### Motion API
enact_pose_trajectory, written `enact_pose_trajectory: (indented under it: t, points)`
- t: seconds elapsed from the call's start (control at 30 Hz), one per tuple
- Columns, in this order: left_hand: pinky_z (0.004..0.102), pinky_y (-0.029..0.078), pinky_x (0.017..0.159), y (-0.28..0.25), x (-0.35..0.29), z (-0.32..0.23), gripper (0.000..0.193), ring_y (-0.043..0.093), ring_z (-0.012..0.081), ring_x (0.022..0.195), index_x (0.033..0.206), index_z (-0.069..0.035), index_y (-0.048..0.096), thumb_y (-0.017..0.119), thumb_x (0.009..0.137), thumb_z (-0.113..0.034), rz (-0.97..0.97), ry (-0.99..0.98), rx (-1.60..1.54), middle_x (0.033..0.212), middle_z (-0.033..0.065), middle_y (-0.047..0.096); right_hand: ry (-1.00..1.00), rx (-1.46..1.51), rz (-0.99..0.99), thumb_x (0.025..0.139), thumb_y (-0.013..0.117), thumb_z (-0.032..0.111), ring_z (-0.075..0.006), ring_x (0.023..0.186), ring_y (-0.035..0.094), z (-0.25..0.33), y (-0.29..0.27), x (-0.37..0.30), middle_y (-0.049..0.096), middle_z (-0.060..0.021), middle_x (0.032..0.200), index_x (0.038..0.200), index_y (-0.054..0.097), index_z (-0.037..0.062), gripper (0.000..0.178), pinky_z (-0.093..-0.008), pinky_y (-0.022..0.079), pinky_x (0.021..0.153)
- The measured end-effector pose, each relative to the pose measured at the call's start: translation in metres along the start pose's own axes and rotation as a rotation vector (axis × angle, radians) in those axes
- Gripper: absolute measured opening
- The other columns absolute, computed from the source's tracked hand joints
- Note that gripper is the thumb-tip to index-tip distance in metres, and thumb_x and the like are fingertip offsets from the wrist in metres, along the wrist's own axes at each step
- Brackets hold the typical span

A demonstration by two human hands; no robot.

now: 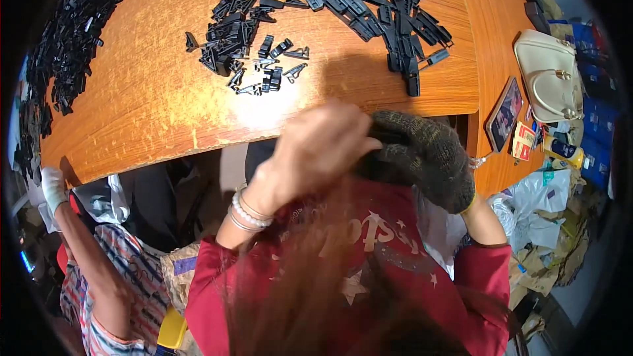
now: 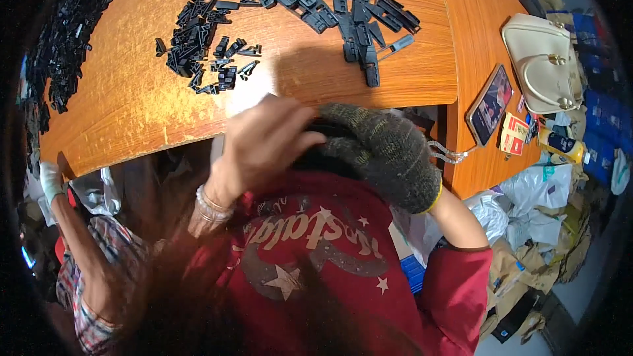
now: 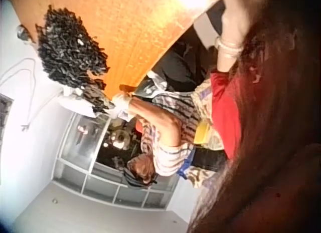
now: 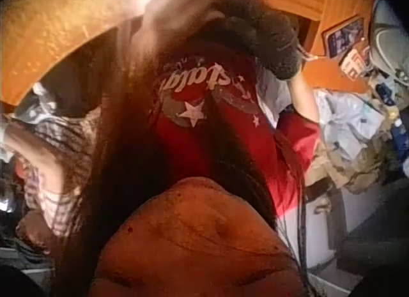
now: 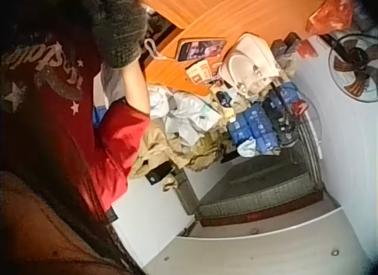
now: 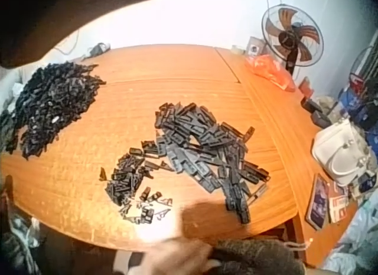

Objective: Assembling small black plastic hardware components by hand at a workbench.

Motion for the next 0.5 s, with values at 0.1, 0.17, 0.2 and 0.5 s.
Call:
enact_pose_trajectory:
  t: [0.1,0.17,0.2,0.5]
  points:
    - [0.0376,0.044,0.070,-0.030,-0.002,0.031,0.031,0.054,0.0258,0.084,0.094,-0.004,0.063,0.077,0.073,-0.021,-0.015,-0.134,0.364,0.090,0.0062,0.057,0.285,0.394,-0.089,0.082,0.072,0.008,-0.0173,0.091,0.066,-0.026,-0.003,-0.009,0.070,-0.0137,0.103,0.117,0.064,0.0012,0.036,-0.0307,0.052,0.080]
    - [0.0387,0.040,0.074,-0.035,-0.001,0.042,0.025,0.051,0.0256,0.087,0.094,-0.004,0.062,0.073,0.076,-0.015,-0.010,-0.175,0.501,0.090,0.0059,0.055,0.373,0.442,-0.087,0.082,0.072,0.008,-0.0155,0.093,0.065,-0.032,-0.002,-0.014,0.070,-0.0125,0.103,0.116,0.064,0.0005,0.036,-0.0298,0.052,0.081]
    - [0.0384,0.039,0.074,-0.032,0.002,0.044,0.023,0.051,0.0252,0.087,0.094,-0.003,0.062,0.072,0.077,-0.013,0.021,-0.155,0.547,0.090,0.0057,0.055,0.452,0.485,-0.096,0.083,0.072,0.008,-0.0137,0.095,0.064,-0.036,-0.003,-0.016,0.070,-0.0113,0.103,0.116,0.064,-0.0003,0.036,-0.0290,0.052,0.082]
    - [0.0386,0.039,0.073,0.002,0.008,0.040,0.026,0.051,0.0296,0.085,0.095,-0.003,0.061,0.072,0.072,-0.003,0.218,-0.141,0.158,0.092,0.0091,0.056,0.040,0.105,-0.153,0.082,0.073,0.018,-0.0206,0.083,0.067,-0.019,-0.005,0.018,0.070,-0.0107,0.101,0.114,0.067,0.0073,0.035,-0.0315,0.052,0.069]
Point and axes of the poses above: each hand's wrist, its own x-axis towards the middle knuckle, its own y-axis out of the palm, z = x × y, the point moved 7 cm from there along x, towards the middle knuckle
